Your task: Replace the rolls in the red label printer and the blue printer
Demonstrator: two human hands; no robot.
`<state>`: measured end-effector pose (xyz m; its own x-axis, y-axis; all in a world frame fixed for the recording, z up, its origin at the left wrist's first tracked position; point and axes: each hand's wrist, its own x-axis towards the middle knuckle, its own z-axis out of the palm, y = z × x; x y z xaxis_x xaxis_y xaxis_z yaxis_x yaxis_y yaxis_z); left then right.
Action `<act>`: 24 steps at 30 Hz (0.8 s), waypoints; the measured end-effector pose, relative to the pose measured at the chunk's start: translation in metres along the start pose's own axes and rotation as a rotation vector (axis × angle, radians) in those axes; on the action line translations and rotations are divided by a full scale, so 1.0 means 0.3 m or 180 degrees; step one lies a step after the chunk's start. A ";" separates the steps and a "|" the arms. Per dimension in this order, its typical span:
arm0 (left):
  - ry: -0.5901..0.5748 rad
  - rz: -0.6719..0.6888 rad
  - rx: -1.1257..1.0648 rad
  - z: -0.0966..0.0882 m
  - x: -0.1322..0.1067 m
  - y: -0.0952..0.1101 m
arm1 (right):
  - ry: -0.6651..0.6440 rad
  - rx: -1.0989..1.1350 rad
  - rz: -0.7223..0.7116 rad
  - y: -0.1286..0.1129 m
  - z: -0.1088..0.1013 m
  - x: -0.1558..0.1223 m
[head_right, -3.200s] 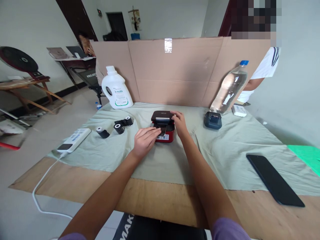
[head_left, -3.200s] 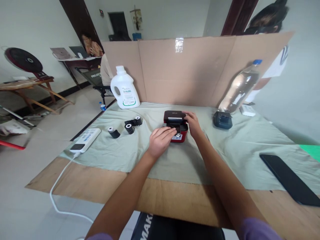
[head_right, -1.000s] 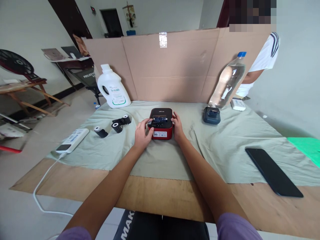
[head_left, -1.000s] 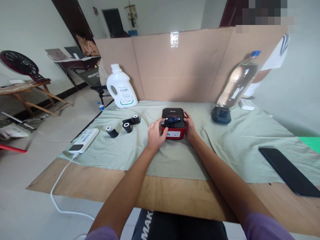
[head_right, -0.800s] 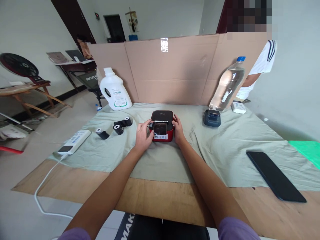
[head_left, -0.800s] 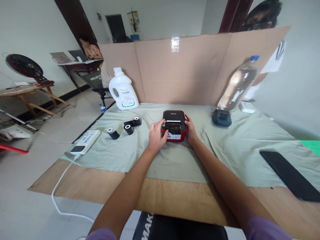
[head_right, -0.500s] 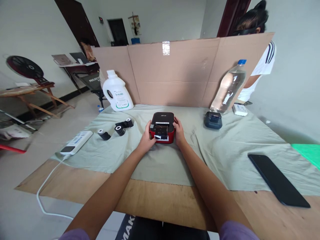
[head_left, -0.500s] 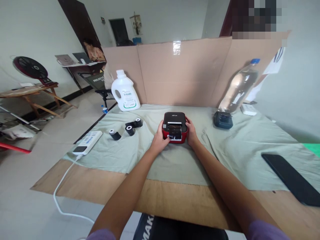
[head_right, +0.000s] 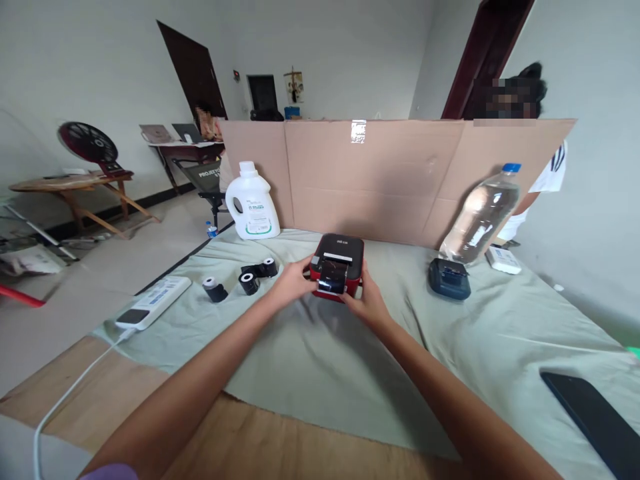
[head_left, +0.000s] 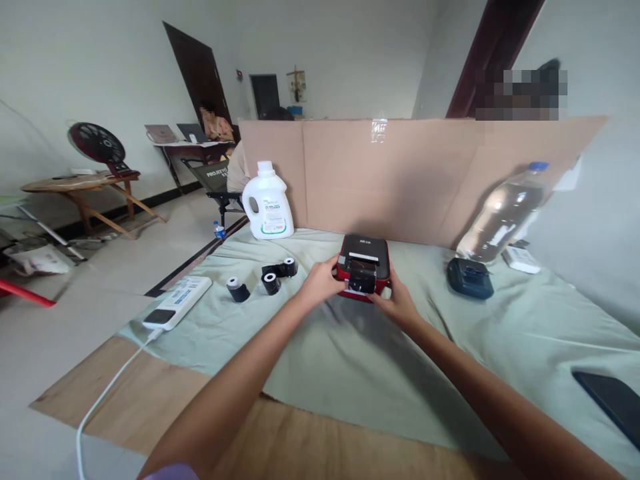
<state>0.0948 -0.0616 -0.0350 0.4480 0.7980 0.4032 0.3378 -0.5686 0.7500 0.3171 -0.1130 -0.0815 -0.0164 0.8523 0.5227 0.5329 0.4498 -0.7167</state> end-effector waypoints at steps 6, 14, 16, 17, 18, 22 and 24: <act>0.0099 0.0072 0.0291 -0.375 0.170 -0.169 | -0.0298 0.0444 -0.0301 -0.068 0.263 0.381; 0.0474 -0.0729 -0.0007 -0.652 0.111 -0.432 | -0.0956 0.0965 -0.0420 -0.068 0.658 0.614; 0.0611 -0.0856 -0.0228 -0.652 0.090 -0.460 | -0.1003 0.0850 -0.0377 -0.077 0.685 0.632; 0.0669 -0.0868 -0.0320 -0.648 0.083 -0.469 | -0.1024 0.0788 -0.0389 -0.082 0.687 0.639; 0.0717 -0.0855 -0.0396 -0.642 0.079 -0.475 | -0.1039 0.0738 -0.0430 -0.086 0.684 0.643; 0.0802 -0.0660 -0.0470 -0.629 0.087 -0.480 | -0.0966 0.0661 -0.0650 -0.098 0.649 0.658; 0.0819 -0.0551 -0.0448 -0.631 0.099 -0.478 | -0.0918 0.0630 -0.0684 -0.103 0.636 0.665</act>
<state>-0.0971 0.0816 -0.0312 0.1645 0.9147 0.3692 0.2650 -0.4016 0.8766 0.1360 0.0941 -0.0433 -0.3611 0.7605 0.5397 0.3188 0.6445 -0.6949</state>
